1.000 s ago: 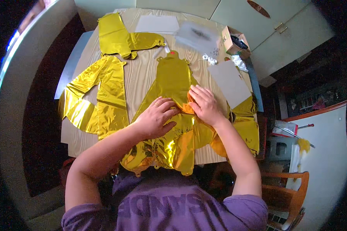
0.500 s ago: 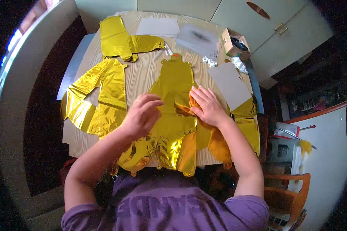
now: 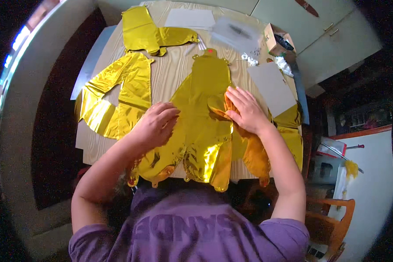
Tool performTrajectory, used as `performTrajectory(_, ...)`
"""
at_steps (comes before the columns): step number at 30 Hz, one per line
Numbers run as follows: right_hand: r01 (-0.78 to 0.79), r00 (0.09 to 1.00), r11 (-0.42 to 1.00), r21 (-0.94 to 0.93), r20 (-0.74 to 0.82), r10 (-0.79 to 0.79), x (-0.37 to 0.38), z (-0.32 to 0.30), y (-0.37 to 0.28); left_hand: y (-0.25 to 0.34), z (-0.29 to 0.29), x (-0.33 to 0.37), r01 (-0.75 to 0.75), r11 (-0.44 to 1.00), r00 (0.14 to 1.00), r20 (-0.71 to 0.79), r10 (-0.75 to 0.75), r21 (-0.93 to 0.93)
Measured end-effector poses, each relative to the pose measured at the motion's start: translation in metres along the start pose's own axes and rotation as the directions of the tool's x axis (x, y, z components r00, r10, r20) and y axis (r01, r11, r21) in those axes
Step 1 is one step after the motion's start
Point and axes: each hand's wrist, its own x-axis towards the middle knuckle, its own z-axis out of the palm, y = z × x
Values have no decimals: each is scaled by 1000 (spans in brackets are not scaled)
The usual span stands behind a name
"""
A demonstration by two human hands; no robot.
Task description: Folding gold foil balloons and inserting paper packaging cards on a table.
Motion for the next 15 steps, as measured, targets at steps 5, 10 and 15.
performTrajectory(5, 7, 1000, 1000, 20, 8, -8, -3, -2, -1, -1, -5, 5, -69, 989, 997, 33, 65, 130)
performTrajectory(10, 0, 1000, 1000, -6, 6, 0, -4, -1, 0, 4, -1, 29, -112, 988, 992, 73, 104, 111)
performTrajectory(15, -8, 1000, 999, -48, 7, 8, -7, 4, 4, 9, 45, 69, -193, 981, 979, 57, 194, -11)
